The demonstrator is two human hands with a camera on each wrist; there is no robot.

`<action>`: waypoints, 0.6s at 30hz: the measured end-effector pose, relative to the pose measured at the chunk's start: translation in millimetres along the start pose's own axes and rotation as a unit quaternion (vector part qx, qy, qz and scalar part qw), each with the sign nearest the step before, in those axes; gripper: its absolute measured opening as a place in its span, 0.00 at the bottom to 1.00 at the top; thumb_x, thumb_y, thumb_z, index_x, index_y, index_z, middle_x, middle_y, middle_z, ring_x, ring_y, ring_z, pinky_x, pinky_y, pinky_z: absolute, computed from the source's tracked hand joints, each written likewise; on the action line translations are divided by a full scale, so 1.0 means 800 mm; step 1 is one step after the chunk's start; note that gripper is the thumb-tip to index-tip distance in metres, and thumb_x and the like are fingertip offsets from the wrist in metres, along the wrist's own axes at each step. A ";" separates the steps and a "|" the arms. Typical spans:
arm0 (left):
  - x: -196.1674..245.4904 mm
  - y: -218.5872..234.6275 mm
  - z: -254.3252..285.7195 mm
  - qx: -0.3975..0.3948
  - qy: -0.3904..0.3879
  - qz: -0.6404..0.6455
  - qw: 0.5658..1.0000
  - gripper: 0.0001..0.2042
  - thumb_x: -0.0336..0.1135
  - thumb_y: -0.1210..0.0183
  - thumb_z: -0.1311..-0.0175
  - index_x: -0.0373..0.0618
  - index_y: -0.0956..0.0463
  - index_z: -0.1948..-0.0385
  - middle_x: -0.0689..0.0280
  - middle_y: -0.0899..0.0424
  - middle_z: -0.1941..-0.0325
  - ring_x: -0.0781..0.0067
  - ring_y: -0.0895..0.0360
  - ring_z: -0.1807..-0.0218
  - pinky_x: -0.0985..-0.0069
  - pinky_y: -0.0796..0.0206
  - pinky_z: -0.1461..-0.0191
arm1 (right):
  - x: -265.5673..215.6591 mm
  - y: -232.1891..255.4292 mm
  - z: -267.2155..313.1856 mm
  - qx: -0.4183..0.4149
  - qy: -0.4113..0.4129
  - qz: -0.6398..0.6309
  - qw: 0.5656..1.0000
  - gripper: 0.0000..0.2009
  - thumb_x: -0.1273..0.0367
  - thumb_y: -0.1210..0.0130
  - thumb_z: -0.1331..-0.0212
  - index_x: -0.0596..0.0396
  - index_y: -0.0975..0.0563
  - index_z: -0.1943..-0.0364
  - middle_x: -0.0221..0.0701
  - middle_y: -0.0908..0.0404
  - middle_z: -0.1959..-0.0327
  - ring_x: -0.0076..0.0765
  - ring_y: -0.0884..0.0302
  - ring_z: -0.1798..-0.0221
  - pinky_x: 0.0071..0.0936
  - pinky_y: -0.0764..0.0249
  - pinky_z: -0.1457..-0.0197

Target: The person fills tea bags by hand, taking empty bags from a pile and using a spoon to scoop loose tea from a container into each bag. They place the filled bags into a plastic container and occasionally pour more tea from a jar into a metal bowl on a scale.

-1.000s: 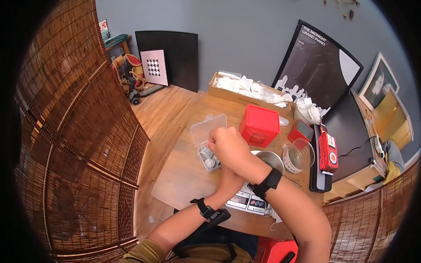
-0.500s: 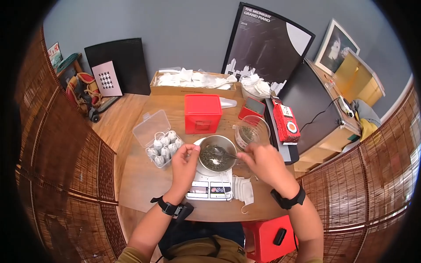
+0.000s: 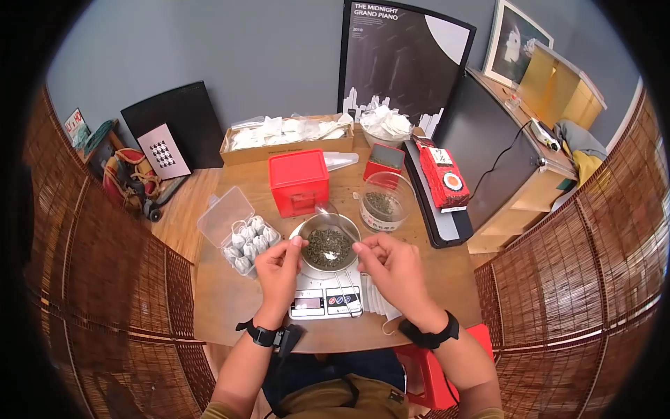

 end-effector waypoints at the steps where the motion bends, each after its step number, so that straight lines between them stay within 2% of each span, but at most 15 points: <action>1: 0.007 -0.005 0.003 -0.013 -0.022 -0.026 0.999 0.11 0.35 0.33 0.20 0.33 0.10 0.58 0.75 0.20 0.77 0.90 0.30 0.74 0.86 0.42 0.70 | 0.019 -0.018 0.004 -0.042 -0.110 -0.194 0.974 0.13 0.61 0.34 0.24 0.59 0.15 0.55 0.34 0.11 0.74 0.25 0.23 0.83 0.24 0.32 0.78; 2: 0.014 -0.010 0.006 -0.026 -0.043 -0.051 0.997 0.12 0.36 0.33 0.20 0.33 0.09 0.58 0.75 0.22 0.80 0.90 0.31 0.77 0.85 0.43 0.72 | 0.014 -0.025 0.004 -0.039 -0.113 -0.194 0.974 0.13 0.61 0.34 0.24 0.59 0.15 0.55 0.34 0.11 0.74 0.25 0.23 0.83 0.24 0.32 0.78; 4: 0.015 -0.015 0.009 -0.050 -0.026 -0.036 0.998 0.13 0.36 0.34 0.20 0.32 0.09 0.58 0.75 0.23 0.80 0.90 0.32 0.77 0.84 0.44 0.73 | 0.001 -0.062 0.011 -0.115 -0.191 -0.325 0.919 0.11 0.64 0.37 0.21 0.60 0.17 0.52 0.30 0.11 0.73 0.13 0.30 0.82 0.15 0.38 0.79; 6: 0.015 -0.018 0.009 -0.072 -0.013 -0.021 0.997 0.14 0.37 0.34 0.20 0.32 0.09 0.58 0.75 0.23 0.81 0.90 0.33 0.78 0.83 0.45 0.73 | -0.014 -0.079 0.016 -0.138 -0.196 -0.312 0.920 0.13 0.61 0.36 0.22 0.59 0.17 0.53 0.30 0.11 0.72 0.14 0.30 0.82 0.17 0.38 0.79; 8: 0.009 -0.017 0.007 -0.086 0.036 0.055 0.994 0.16 0.38 0.36 0.19 0.30 0.09 0.59 0.75 0.24 0.81 0.90 0.35 0.78 0.83 0.46 0.74 | -0.029 -0.093 0.017 -0.192 -0.170 -0.256 0.932 0.13 0.61 0.37 0.21 0.59 0.17 0.53 0.29 0.11 0.72 0.13 0.30 0.82 0.17 0.39 0.79; 9: 0.005 -0.016 0.003 -0.095 0.041 0.095 0.990 0.17 0.39 0.38 0.17 0.30 0.11 0.60 0.74 0.25 0.82 0.90 0.37 0.80 0.83 0.49 0.76 | -0.033 -0.093 0.015 -0.209 -0.144 -0.224 0.941 0.13 0.61 0.37 0.21 0.59 0.17 0.52 0.27 0.11 0.72 0.14 0.30 0.81 0.19 0.36 0.77; 10: 0.005 -0.013 0.003 -0.095 0.041 0.096 0.990 0.17 0.39 0.38 0.17 0.30 0.11 0.60 0.74 0.25 0.82 0.90 0.37 0.80 0.83 0.49 0.76 | -0.031 -0.090 0.016 -0.209 -0.144 -0.223 0.941 0.13 0.61 0.37 0.21 0.59 0.17 0.52 0.27 0.11 0.72 0.14 0.30 0.81 0.19 0.36 0.77; 12: 0.001 -0.012 0.002 -0.097 0.087 0.197 0.972 0.17 0.39 0.39 0.16 0.30 0.12 0.61 0.73 0.25 0.83 0.89 0.39 0.83 0.84 0.52 0.78 | -0.047 -0.050 0.008 -0.074 0.013 -0.080 0.994 0.11 0.63 0.37 0.21 0.58 0.18 0.53 0.29 0.11 0.71 0.14 0.29 0.78 0.18 0.30 0.72; 13: -0.001 -0.010 0.000 -0.096 0.087 0.204 0.970 0.18 0.40 0.40 0.16 0.32 0.13 0.62 0.72 0.25 0.83 0.87 0.40 0.85 0.84 0.53 0.79 | -0.039 -0.041 0.012 -0.076 0.013 -0.078 0.994 0.11 0.63 0.37 0.21 0.58 0.18 0.53 0.29 0.11 0.71 0.14 0.29 0.78 0.18 0.30 0.72; 15: -0.003 -0.007 -0.002 -0.088 0.093 0.209 0.969 0.17 0.40 0.40 0.16 0.33 0.14 0.63 0.71 0.25 0.83 0.87 0.40 0.85 0.84 0.54 0.79 | 0.003 -0.003 0.024 0.017 -0.049 -0.068 0.996 0.12 0.61 0.38 0.20 0.58 0.18 0.51 0.27 0.12 0.68 0.16 0.22 0.71 0.19 0.25 0.66; 16: -0.006 -0.007 -0.002 -0.081 0.101 0.214 0.968 0.17 0.40 0.40 0.16 0.33 0.14 0.64 0.71 0.25 0.83 0.87 0.41 0.85 0.84 0.54 0.80 | 0.021 0.000 0.033 0.015 -0.050 -0.064 0.997 0.12 0.61 0.38 0.20 0.58 0.18 0.51 0.27 0.12 0.68 0.16 0.22 0.71 0.19 0.25 0.66; 18: -0.010 -0.009 -0.002 -0.079 0.105 0.221 0.966 0.17 0.40 0.40 0.16 0.34 0.15 0.64 0.71 0.25 0.83 0.87 0.41 0.86 0.83 0.55 0.80 | 0.074 -0.022 0.064 -0.069 -0.191 -0.184 0.962 0.14 0.59 0.40 0.18 0.58 0.17 0.50 0.26 0.13 0.64 0.18 0.16 0.63 0.20 0.22 0.63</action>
Point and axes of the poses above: each hand's wrist, its own z-axis away from the middle knuckle, its own y-axis out of the back of the hand, x = y × z, the point moved 8 cm from there along -z, towards the middle knuckle
